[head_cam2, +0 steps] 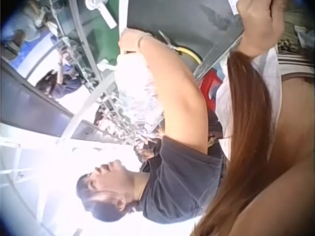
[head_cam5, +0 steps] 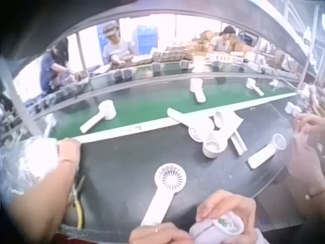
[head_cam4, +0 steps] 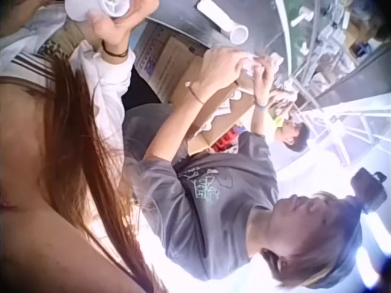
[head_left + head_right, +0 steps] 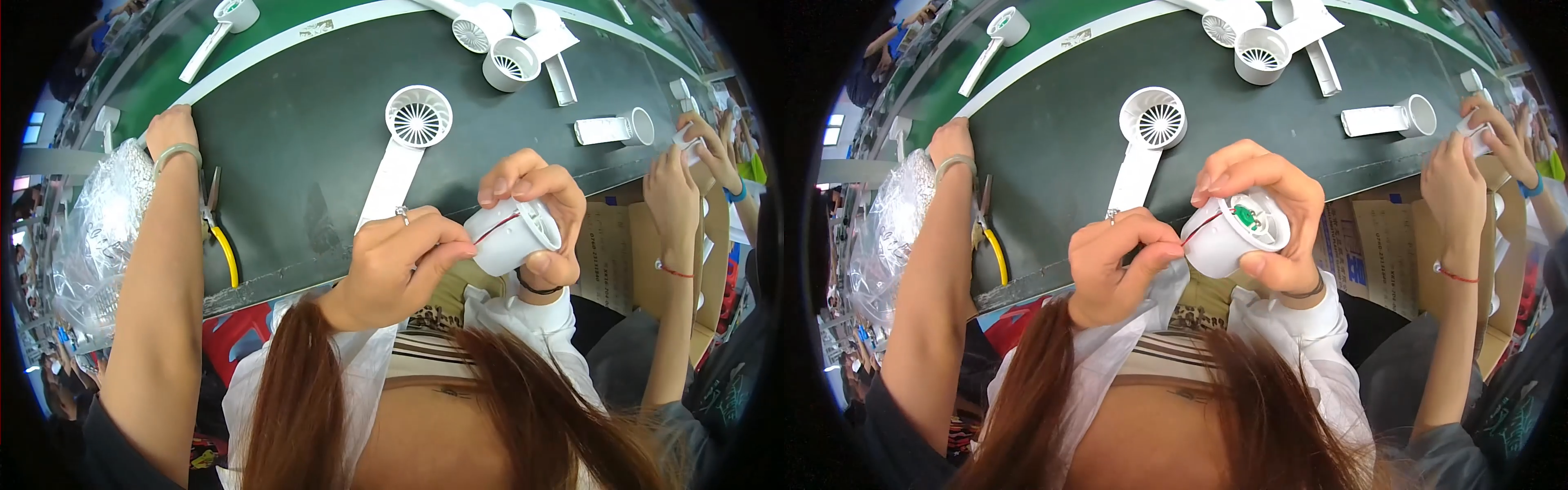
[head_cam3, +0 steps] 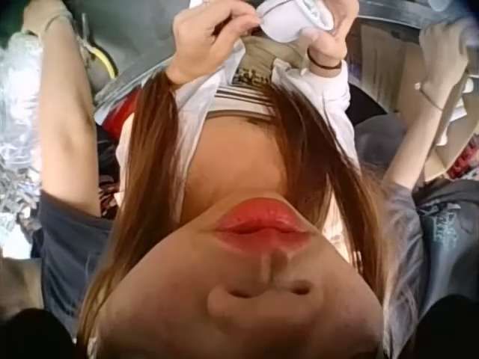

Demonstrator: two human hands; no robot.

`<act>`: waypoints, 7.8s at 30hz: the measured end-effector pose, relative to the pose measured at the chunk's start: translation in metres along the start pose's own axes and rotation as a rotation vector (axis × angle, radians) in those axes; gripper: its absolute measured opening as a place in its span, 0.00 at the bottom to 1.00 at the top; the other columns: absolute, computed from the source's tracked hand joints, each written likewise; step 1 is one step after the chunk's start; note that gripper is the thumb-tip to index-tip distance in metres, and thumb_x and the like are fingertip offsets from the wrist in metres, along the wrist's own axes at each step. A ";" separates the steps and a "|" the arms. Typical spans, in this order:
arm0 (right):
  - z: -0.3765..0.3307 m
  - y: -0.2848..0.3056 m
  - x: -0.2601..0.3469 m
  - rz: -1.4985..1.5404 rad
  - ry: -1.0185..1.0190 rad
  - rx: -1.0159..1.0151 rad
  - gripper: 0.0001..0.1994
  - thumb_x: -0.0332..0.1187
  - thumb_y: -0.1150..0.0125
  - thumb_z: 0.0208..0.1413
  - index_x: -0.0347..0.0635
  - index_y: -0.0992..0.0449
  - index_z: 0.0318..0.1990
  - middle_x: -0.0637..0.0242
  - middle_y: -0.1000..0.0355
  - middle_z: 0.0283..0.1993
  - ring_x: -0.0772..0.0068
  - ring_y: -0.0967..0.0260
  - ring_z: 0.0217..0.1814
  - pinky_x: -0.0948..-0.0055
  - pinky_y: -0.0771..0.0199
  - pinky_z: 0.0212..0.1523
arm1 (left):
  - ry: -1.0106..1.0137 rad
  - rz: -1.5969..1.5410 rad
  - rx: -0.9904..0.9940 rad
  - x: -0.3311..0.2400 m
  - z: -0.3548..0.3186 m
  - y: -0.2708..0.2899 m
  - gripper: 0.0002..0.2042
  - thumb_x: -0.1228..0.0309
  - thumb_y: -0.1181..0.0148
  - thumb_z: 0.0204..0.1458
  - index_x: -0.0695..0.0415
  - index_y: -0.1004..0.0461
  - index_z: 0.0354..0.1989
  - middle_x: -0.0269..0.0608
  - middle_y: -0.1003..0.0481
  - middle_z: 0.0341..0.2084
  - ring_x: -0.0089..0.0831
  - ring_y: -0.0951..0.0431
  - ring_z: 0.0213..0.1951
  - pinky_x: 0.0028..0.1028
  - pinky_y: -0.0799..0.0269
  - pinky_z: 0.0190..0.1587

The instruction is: The person assembles the components of a small handheld fan by hand, connecting the fan head to the fan handle with wires, using pliers to secure the connections.

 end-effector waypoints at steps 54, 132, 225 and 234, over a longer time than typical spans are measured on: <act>-0.011 -0.081 0.033 -1.244 0.523 0.595 0.10 0.28 0.37 0.27 0.37 0.25 0.23 0.60 0.28 0.30 0.59 0.28 0.33 0.66 0.25 0.27 | 0.726 -0.728 0.238 0.051 -0.037 -0.022 0.08 0.78 0.47 0.50 0.65 0.28 0.21 0.36 0.27 0.17 0.19 0.27 0.20 0.18 0.32 0.22; 0.021 -0.027 0.002 -0.080 0.266 -0.019 0.15 0.35 0.33 0.44 0.34 0.28 0.34 0.51 0.31 0.44 0.55 0.30 0.43 0.58 0.26 0.42 | 0.283 -0.722 -0.177 0.033 -0.026 0.013 0.05 0.75 0.39 0.50 0.65 0.25 0.26 0.40 0.25 0.29 0.21 0.27 0.29 0.20 0.33 0.32; 0.006 -0.006 -0.010 -0.371 0.249 -0.332 0.32 0.20 0.32 0.34 0.37 0.42 0.50 0.52 0.30 0.38 0.59 0.26 0.38 0.65 0.24 0.39 | 0.076 -0.202 -0.116 0.016 -0.001 0.020 0.03 0.82 0.44 0.42 0.66 0.32 0.23 0.47 0.27 0.24 0.29 0.30 0.27 0.24 0.35 0.32; 0.010 -0.033 0.010 -0.846 0.559 -0.053 0.32 0.20 0.27 0.33 0.33 0.39 0.48 0.47 0.31 0.40 0.58 0.26 0.39 0.64 0.23 0.40 | 0.139 -0.219 -0.100 0.025 -0.001 0.020 0.03 0.84 0.44 0.44 0.66 0.31 0.24 0.43 0.27 0.24 0.26 0.30 0.27 0.22 0.36 0.32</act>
Point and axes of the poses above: each hand's wrist, its own z-axis towards the middle knuckle, its own y-axis out of the back of the hand, x = y × z, the point moved 9 cm from there along z, towards the middle knuckle
